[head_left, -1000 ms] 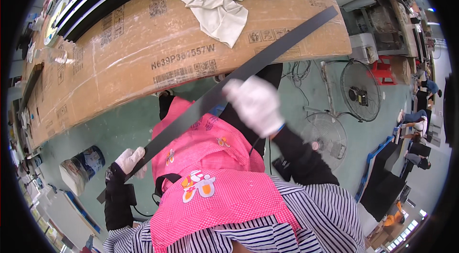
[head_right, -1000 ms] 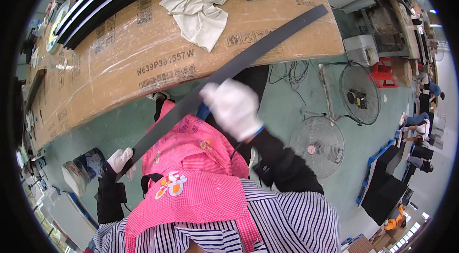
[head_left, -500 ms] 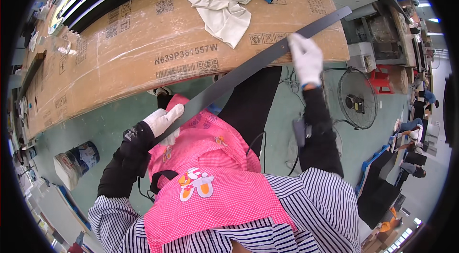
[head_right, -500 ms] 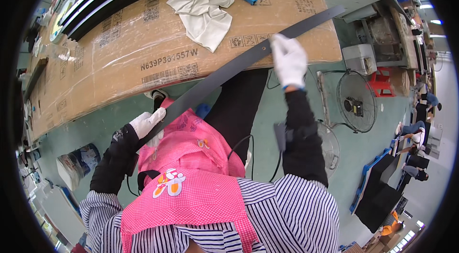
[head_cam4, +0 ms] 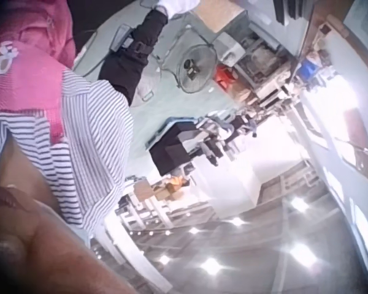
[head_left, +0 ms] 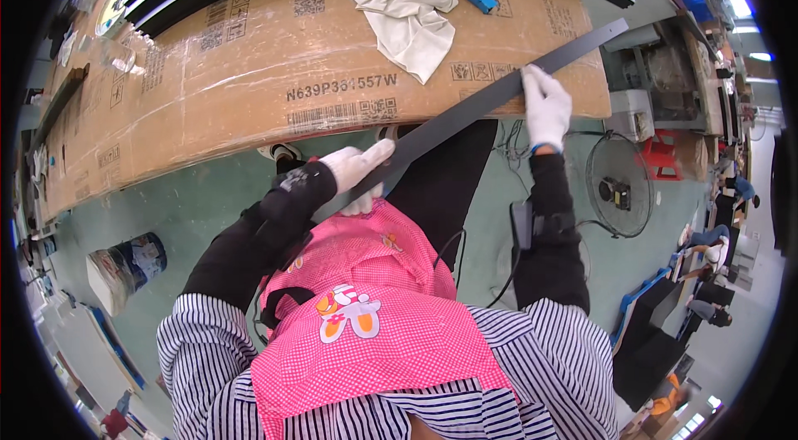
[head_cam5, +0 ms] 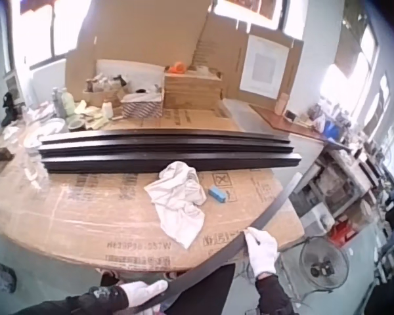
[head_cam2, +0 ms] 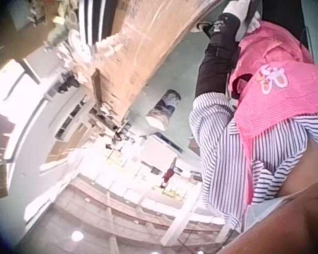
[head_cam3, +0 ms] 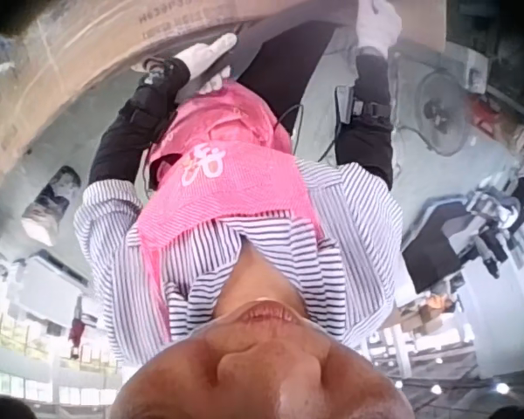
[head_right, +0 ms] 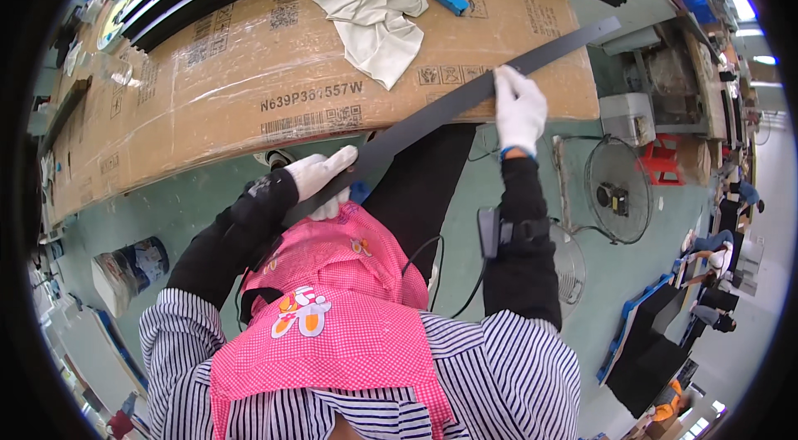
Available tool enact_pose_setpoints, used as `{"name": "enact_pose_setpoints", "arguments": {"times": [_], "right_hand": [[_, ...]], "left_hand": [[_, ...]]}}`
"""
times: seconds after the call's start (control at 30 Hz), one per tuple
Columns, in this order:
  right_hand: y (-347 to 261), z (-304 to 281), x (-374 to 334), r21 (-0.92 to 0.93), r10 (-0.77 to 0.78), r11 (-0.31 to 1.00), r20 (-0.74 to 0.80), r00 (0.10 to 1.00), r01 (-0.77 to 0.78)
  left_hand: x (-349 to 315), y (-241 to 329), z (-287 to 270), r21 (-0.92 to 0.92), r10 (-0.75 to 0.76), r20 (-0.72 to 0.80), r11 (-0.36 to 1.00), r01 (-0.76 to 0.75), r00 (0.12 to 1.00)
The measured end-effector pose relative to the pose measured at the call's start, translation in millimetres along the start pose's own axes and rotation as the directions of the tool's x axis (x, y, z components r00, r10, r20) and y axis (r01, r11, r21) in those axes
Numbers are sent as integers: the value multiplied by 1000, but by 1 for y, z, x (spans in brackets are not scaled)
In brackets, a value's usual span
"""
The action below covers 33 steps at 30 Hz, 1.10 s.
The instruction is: The recorder uses a blue cleaning block and a cloth to clean long black metal or composite bars on a workbench.
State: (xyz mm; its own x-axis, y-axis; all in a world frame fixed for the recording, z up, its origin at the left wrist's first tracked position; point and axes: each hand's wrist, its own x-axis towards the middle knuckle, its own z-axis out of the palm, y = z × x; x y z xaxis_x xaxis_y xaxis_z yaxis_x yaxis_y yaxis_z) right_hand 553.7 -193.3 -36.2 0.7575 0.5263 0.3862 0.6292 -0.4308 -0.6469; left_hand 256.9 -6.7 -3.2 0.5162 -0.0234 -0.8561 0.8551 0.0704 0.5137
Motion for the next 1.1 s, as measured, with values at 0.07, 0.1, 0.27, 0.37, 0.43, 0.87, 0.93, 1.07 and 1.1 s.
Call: {"name": "enact_pose_setpoints", "arguments": {"times": [0.07,0.1,0.27,0.37,0.43,0.87,0.93,1.07,1.1], "right_hand": [[-31,13,-26,4,-38,999,65,997,37],[-58,19,-48,-18,-44,999,146,988,47],[-61,18,-45,-26,-8,1000,151,988,12],[1,-2,4,33,74,997,67,995,-76],[24,-8,19,35,107,993,61,992,-110],[-178,31,-148,344,-435,891,452,779,297],[-135,19,-85,85,-254,967,299,920,240],[-28,1,-21,62,111,991,93,990,-117],[-35,3,-27,36,70,997,111,991,-74]], "left_hand": [[6,18,2,11,15,-15,1000,-14,1000],[7,20,2,39,20,-24,999,-19,1000],[-1,-15,-16,-210,95,91,975,-74,991],[-37,-72,-43,30,246,125,967,-251,961],[-66,-145,-65,324,297,72,896,-304,952],[-163,-257,-52,-169,6,-62,985,-17,998],[-162,-255,-46,-190,7,-88,981,-24,996],[-146,-228,-54,-168,65,-104,982,-82,992],[-143,-222,-53,-172,70,-105,981,-88,992]]}}
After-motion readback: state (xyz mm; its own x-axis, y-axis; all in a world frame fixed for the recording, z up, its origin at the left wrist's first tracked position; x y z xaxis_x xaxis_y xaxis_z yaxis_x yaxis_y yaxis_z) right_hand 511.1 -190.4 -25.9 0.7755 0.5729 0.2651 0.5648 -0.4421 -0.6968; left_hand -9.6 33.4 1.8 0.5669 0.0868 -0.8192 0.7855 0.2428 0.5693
